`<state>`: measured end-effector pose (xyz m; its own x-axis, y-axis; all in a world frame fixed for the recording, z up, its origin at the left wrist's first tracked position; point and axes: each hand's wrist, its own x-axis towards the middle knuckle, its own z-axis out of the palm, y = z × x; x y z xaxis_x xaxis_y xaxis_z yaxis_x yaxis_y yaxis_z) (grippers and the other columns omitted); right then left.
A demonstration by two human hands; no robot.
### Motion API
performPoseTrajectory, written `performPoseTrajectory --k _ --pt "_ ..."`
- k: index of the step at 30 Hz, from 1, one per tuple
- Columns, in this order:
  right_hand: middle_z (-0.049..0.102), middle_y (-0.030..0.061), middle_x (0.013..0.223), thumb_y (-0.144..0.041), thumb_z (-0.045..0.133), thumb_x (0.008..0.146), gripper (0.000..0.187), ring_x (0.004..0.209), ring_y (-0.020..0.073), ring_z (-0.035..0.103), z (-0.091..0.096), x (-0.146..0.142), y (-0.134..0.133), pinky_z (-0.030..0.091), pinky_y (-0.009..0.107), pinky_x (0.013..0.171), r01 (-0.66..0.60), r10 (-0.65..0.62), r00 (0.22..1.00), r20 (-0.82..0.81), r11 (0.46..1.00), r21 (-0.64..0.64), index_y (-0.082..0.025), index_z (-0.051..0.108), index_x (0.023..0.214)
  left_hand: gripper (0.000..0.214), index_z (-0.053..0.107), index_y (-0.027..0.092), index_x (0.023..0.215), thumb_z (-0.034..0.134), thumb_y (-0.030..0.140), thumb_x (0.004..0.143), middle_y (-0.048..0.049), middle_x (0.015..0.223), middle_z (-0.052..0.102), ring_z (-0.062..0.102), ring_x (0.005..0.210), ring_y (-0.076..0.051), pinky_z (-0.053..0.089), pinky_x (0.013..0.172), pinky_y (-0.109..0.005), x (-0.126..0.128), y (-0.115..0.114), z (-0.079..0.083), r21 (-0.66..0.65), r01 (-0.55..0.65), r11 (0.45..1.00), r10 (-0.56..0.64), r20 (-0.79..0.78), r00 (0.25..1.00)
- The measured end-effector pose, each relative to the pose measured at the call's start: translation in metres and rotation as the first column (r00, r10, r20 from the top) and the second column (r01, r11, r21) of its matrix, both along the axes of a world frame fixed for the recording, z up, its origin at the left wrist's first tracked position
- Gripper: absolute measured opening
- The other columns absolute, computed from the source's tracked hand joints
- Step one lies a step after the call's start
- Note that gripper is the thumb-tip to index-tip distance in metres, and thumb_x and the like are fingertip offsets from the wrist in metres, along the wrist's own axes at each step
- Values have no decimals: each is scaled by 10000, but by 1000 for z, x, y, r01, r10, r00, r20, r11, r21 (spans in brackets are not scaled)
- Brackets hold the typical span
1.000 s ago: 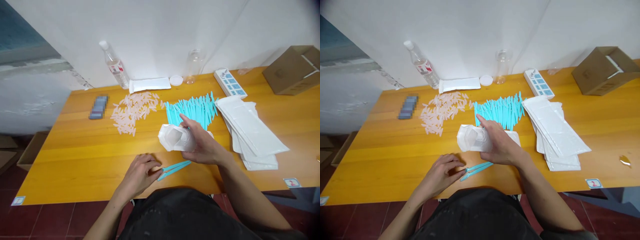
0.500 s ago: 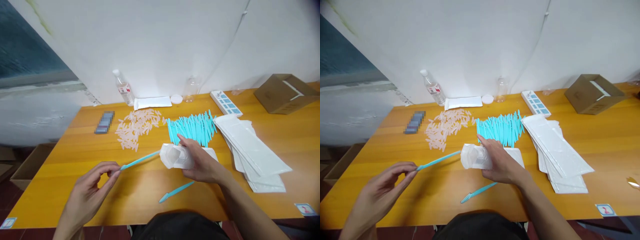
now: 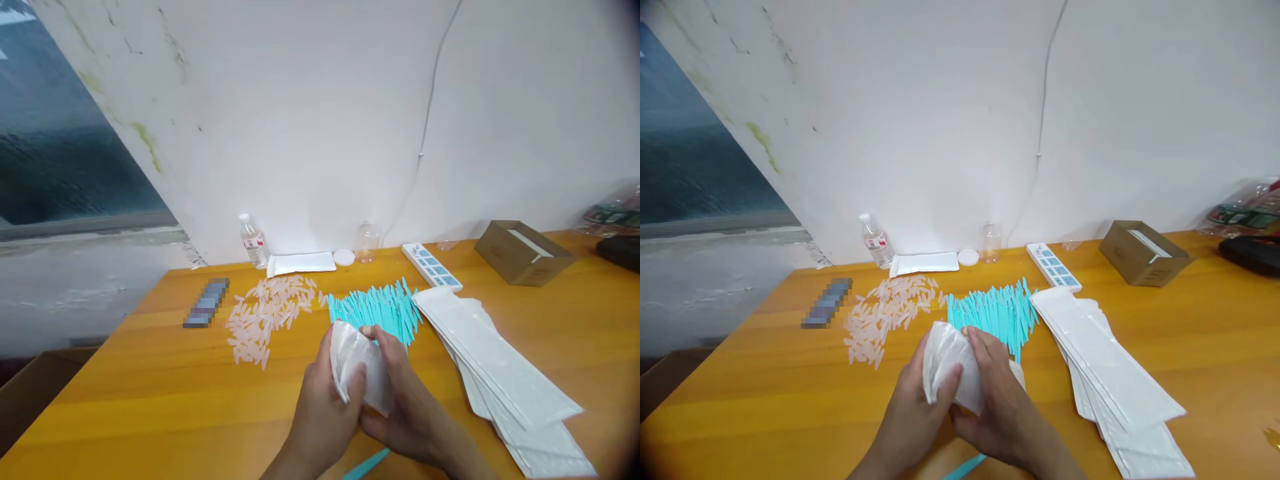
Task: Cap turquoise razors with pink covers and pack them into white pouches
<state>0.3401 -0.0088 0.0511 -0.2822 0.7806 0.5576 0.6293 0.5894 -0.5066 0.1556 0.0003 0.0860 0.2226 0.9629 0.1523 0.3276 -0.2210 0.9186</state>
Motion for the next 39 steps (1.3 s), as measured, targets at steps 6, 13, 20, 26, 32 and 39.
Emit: performPoseTrajectory --k 6,13,20,26,32,39 --pt "457 186 1510 -127 592 812 757 1394 420 428 3 5 16 495 653 1002 134 -194 956 219 955 264 -235 372 1528 516 514 231 1370 661 389 901 -111 1334 642 647 1181 -270 586 920 -380 -35 50 25 88 -303 949 292 121 949" --pt "564 186 1437 -44 407 957 443 1369 289 488 43 -48 205 426 471 1132 73 -177 918 354 954 290 -116 559 1367 577 484 180 1384 696 305 861 -137 1278 629 678 1024 -220 616 789 -340 -79 218 52 -13 -356 934 319 478 819" --pt "696 133 1258 -49 444 970 318 1205 223 632 5 -73 299 473 373 1050 44 -55 854 518 998 33 -116 645 1207 828 412 190 1465 793 458 782 -187 1367 572 646 1111 -226 578 859 -356 -123 239 8 -106 -397 912 410 268 872" --pt "497 212 1495 -284 619 929 620 1417 384 414 7 -33 254 302 620 1158 18 25 909 416 995 -98 -85 430 1485 411 720 155 1049 728 495 819 -55 923 724 653 792 -158 541 763 -283 -150 112 -27 -23 -401 916 399 -53 915" --pt "708 75 1074 -358 697 896 265 1018 251 657 -6 28 46 512 462 916 -146 159 970 183 986 -82 -272 714 1145 154 722 204 888 719 356 866 -30 837 694 619 759 -160 500 713 -287 -121 -39 -61 -32 -121 992 106 -306 946" --pt "692 69 1001 -194 686 889 202 885 226 635 -57 24 -79 533 408 742 -118 161 970 182 968 -223 -286 736 1062 223 722 276 1101 724 299 879 -66 1037 686 608 958 -216 453 840 -379 -92 -92 -83 88 228 970 -156 -497 854"
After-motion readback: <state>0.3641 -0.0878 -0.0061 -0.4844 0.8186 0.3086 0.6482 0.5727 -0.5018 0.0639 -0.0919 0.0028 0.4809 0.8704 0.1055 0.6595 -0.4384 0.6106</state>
